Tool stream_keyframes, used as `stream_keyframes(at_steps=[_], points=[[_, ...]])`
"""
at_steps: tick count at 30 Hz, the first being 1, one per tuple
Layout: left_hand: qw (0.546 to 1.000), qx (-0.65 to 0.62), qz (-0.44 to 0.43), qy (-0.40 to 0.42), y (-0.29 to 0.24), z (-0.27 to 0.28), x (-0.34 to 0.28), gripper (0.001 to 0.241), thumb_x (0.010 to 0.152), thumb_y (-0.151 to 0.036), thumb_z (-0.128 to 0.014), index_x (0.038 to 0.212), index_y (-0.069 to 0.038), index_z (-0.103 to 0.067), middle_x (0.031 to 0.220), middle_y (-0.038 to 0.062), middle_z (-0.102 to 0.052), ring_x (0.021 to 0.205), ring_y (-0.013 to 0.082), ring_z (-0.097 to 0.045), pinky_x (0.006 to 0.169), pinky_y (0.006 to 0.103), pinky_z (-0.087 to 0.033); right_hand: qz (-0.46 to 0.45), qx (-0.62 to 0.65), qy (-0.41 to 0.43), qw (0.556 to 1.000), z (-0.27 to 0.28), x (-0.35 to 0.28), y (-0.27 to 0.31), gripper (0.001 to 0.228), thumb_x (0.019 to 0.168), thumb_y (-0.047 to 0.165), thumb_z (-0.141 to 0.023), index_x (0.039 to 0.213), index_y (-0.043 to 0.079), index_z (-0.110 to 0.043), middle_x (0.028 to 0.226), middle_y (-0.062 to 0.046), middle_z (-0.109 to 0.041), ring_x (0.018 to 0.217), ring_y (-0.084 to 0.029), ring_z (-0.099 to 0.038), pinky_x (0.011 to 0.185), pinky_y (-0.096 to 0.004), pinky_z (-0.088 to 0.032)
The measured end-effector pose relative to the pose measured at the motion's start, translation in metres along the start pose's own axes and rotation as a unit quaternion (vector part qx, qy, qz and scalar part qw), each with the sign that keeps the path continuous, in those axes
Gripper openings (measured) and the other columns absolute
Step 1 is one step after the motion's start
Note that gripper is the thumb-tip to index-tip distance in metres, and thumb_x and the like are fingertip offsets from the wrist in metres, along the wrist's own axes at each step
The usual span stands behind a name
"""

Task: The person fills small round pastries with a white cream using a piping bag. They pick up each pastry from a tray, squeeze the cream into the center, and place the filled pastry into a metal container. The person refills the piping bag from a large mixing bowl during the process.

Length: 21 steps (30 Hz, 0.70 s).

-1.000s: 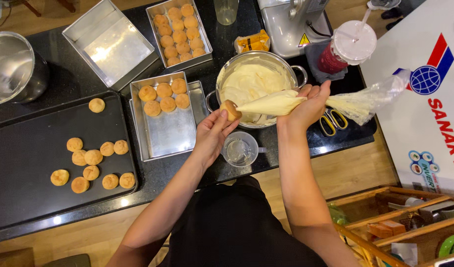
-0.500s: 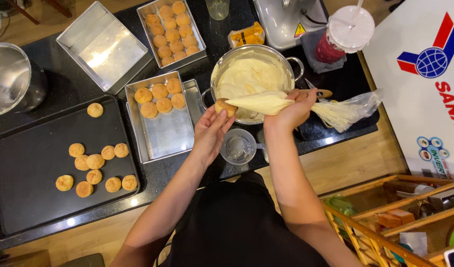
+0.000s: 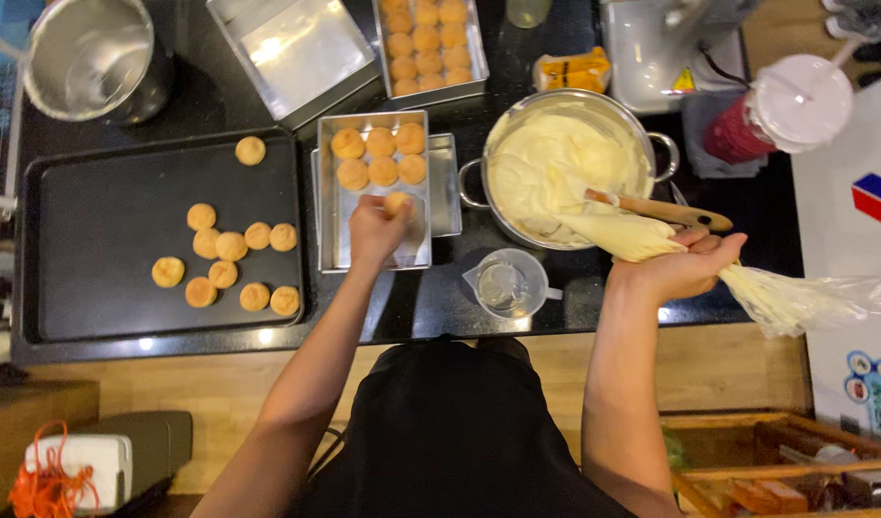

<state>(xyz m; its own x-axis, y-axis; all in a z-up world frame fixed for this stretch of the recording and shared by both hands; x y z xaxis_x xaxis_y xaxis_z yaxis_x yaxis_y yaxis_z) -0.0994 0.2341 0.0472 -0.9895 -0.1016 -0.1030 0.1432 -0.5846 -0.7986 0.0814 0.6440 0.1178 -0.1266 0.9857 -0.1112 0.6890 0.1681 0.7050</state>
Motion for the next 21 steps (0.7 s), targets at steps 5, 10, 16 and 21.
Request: stream_keyframes(at_steps=[5,10,16,21], points=[[0.976,0.146,-0.149,-0.071,-0.009,0.001,-0.007,0.039,0.089,-0.031,-0.085,0.092,0.001,-0.063,0.090,0.021,-0.068,0.094,0.0415,-0.066,0.081,0.0517,-0.053,-0.023,-0.004,0.029,0.999,-0.014,-0.006,0.005,0.051,0.104,0.038,-0.056,0.068,0.015,-0.028,0.068,0.000,-0.031,0.067,-0.017,-0.038,0.065,-0.035,-0.042],[0.922,0.097,-0.370,-0.068,-0.054,0.021,-0.028,0.046,0.071,-0.015,-0.082,0.111,0.001,-0.065,0.114,0.025,-0.064,0.102,0.0452,-0.062,0.086,0.0501,-0.053,-0.024,-0.002,0.022,0.999,-0.013,0.002,0.003,0.051,0.102,0.037,-0.059,0.067,0.017,-0.028,0.066,0.003,-0.029,0.063,-0.015,-0.034,0.062,-0.034,-0.040],[0.965,0.097,-0.240,-0.049,-0.054,0.025,-0.022,0.036,0.081,-0.017,-0.082,0.106,0.001,-0.063,0.103,0.024,-0.063,0.096,0.0459,-0.063,0.082,0.0522,-0.053,-0.007,-0.024,0.024,0.999,-0.010,0.008,-0.002,0.052,0.101,0.035,-0.062,0.067,0.017,-0.028,0.064,0.002,-0.030,0.063,-0.016,-0.035,0.062,-0.034,-0.038],[0.988,0.073,-0.129,-0.051,-0.038,0.017,-0.013,0.036,0.086,-0.020,-0.081,0.103,0.002,-0.059,0.106,0.026,-0.061,0.093,0.0467,-0.062,0.079,0.0531,-0.052,-0.018,-0.010,0.029,0.999,-0.008,0.007,-0.004,0.052,0.102,0.035,-0.062,0.066,0.016,-0.029,0.063,0.000,-0.031,0.063,-0.017,-0.038,0.064,-0.035,-0.041]])
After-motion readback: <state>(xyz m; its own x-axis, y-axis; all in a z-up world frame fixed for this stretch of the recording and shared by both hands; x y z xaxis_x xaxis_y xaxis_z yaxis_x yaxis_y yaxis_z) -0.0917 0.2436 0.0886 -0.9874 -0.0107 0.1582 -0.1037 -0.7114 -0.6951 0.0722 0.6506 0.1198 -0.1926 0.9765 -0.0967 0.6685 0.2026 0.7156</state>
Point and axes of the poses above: each hand's wrist, its own x-axis towards the middle knuckle, its own z-axis out of the back of the hand, y = z × x, the point moved 5 cm from there along x, towards the middle knuckle
